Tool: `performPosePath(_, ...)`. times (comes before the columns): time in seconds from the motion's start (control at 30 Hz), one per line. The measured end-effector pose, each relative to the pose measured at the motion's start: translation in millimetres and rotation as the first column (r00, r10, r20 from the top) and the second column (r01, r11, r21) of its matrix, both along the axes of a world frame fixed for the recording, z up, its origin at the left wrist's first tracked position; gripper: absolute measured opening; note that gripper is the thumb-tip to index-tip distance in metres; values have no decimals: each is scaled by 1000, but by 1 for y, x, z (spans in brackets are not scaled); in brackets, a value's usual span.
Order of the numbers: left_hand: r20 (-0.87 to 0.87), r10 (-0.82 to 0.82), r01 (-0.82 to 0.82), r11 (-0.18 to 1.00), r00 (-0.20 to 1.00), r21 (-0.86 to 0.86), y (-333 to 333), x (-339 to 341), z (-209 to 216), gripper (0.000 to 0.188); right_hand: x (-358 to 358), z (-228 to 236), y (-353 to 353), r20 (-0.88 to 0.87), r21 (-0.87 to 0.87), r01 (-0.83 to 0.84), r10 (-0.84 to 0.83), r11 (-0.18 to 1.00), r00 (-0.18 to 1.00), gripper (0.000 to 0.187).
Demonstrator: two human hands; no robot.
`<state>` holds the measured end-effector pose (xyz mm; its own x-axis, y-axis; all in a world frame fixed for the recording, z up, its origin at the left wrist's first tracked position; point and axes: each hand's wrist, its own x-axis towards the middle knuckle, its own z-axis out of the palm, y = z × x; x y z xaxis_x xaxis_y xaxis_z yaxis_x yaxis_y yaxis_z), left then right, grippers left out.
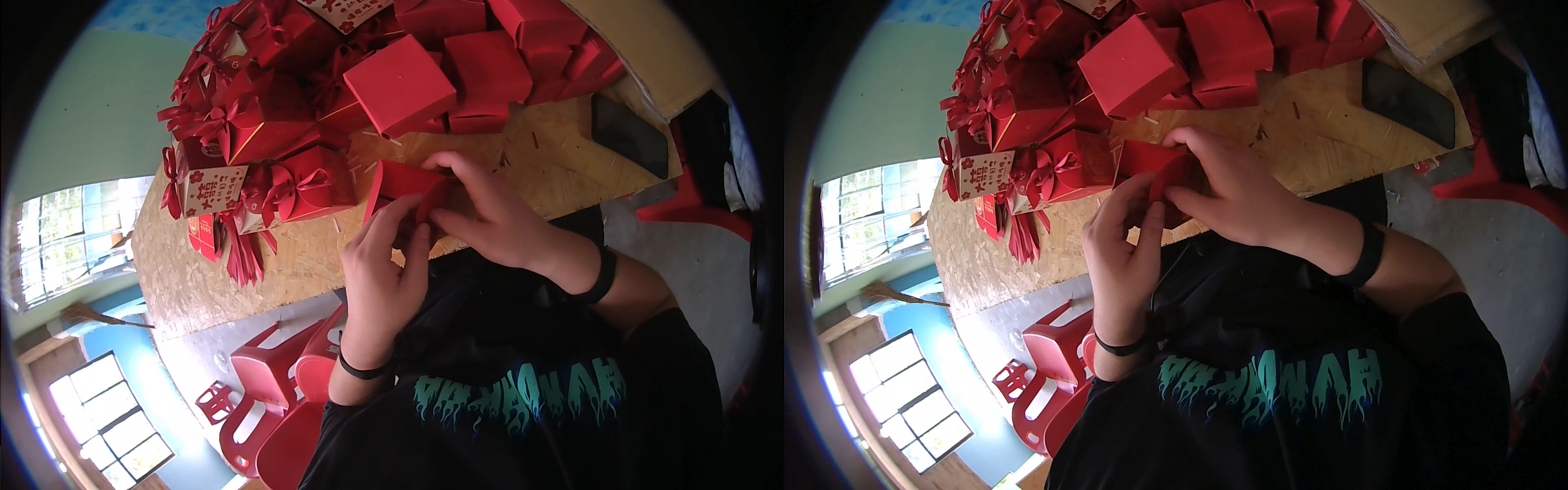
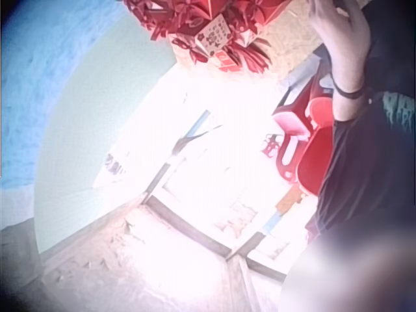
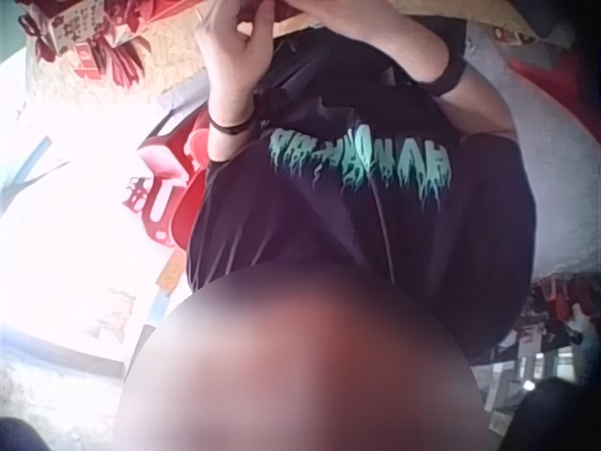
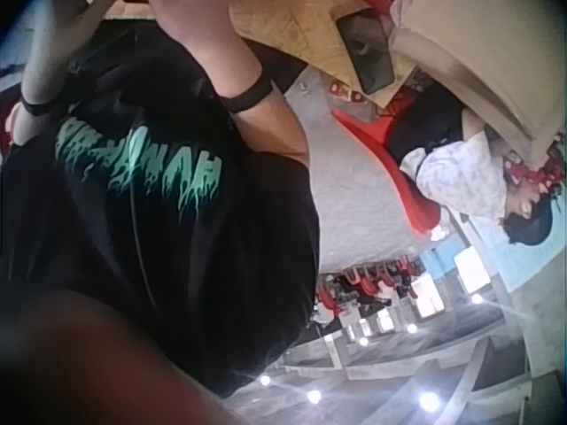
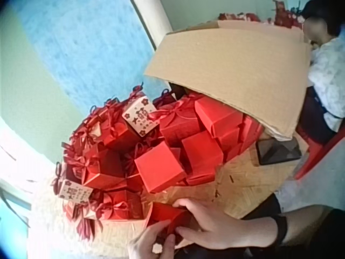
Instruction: The person assembles a red cardboard gift box by folding the base, inserting a green item from a larger container, and then tying a red ribbon around the top in a bow.
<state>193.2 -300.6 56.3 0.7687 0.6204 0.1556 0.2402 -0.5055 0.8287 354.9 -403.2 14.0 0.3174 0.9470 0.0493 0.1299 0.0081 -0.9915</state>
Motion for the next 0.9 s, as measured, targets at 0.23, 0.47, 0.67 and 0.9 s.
performPosePath(0.23, -45, -15, 14, 999, 999, -36, 4, 2, 11, 25, -2, -4, 8, 30, 78, 69, -71, 995, 997, 45)
performPosePath(0.47, -64, 7, -9, 999, 998, -33, 4, 4, 9, 25, -3, -9, 11, -38, 80, 43, -40, 996, 998, 49)
performPosePath(0.67, -60, 11, -9, 1000, 998, 25, 3, 4, 9, 24, -3, -12, 13, -25, 107, 51, -49, 993, 998, 49)
performPosePath(0.9, -8, -5, 6, 996, 1000, 88, 3, 6, 4, 24, -4, -4, 16, -85, 78, 58, -52, 995, 995, 48)
